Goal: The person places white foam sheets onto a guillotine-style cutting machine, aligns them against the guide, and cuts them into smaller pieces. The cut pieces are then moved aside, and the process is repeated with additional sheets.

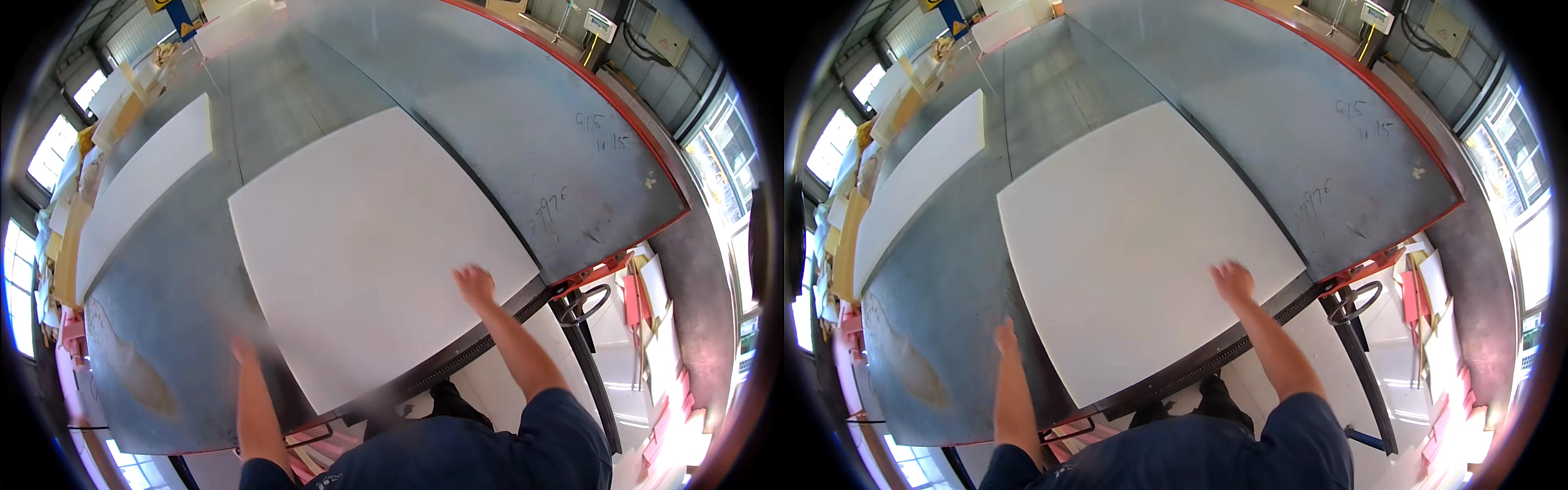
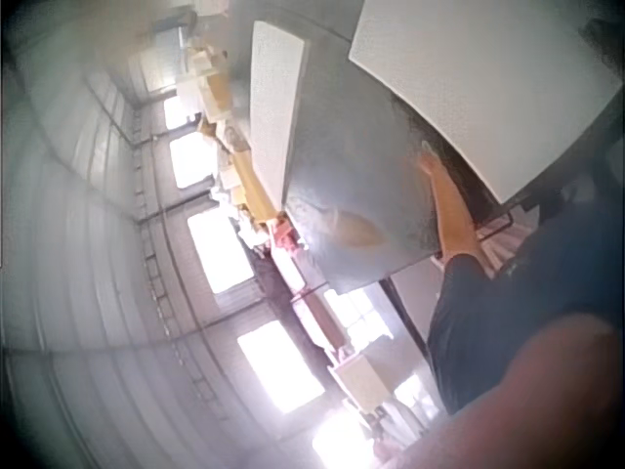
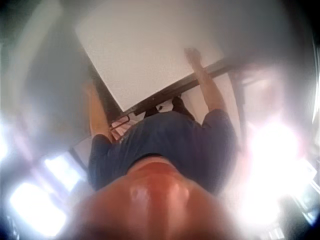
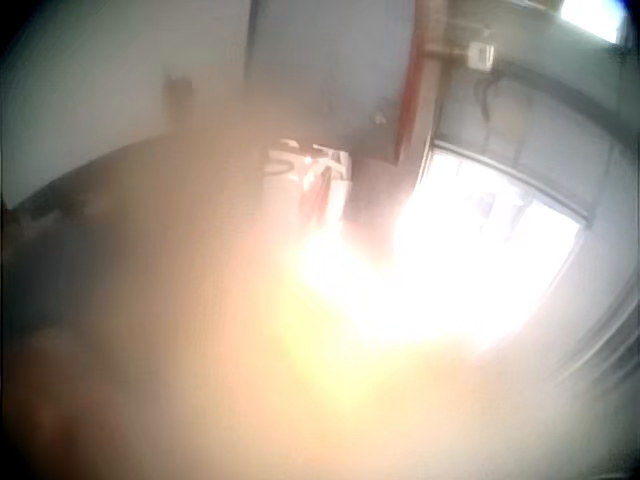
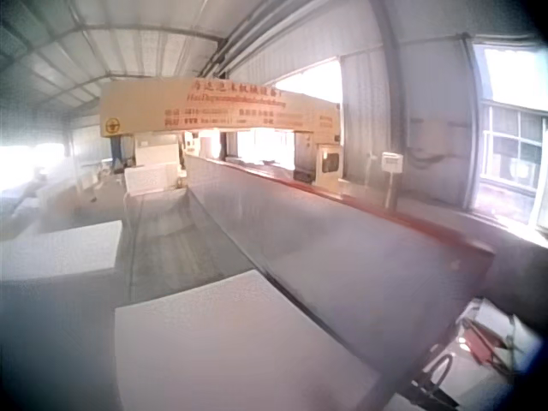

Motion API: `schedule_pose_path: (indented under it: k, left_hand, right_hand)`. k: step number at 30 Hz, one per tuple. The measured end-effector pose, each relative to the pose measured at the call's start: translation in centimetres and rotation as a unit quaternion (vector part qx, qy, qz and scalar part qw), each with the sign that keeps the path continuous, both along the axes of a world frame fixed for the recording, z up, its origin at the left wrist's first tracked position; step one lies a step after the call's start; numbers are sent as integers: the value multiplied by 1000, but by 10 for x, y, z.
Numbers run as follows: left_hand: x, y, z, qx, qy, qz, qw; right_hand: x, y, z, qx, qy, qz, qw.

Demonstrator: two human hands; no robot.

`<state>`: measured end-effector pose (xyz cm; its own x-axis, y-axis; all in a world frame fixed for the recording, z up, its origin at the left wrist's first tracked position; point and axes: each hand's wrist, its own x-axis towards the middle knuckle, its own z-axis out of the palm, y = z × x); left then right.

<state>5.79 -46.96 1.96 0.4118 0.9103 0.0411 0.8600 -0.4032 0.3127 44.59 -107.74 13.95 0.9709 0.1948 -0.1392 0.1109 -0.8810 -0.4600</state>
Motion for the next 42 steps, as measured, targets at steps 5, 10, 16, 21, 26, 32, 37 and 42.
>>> schedule_pose_path:
  k: [5, 10, 16, 21, 26, 32, 37, 42]
  left_hand:
    - [-10, -182, -17, -244, -196, 69, 947]
    - [-6, -227, -20, -420, -312, 106, 846]
    - [57, -175, 19, -522, -432, 146, 721]
    - [75, -151, 40, -568, -397, 82, 716]
    - [80, -167, 41, -597, -419, 58, 682]
    - [83, -177, 46, -611, -416, 87, 668]
    - [80, -185, 48, -615, -416, 91, 664]
    - [82, -186, 46, -615, -410, 94, 666]
  right_hand:
    - [-79, -122, -74, 26, 130, -393, 910]
    - [-71, -99, -82, 268, 241, -422, 832]
    - [-69, -56, -89, 366, 193, -368, 833]
    - [-38, -21, -67, 386, 212, -377, 815]
    - [-35, -43, -65, 388, 219, -398, 802]
    - [-40, -56, -77, 385, 233, -402, 797]
    - [-36, -63, -75, 386, 226, -403, 798]
    - [-36, -66, -68, 377, 229, -398, 805]
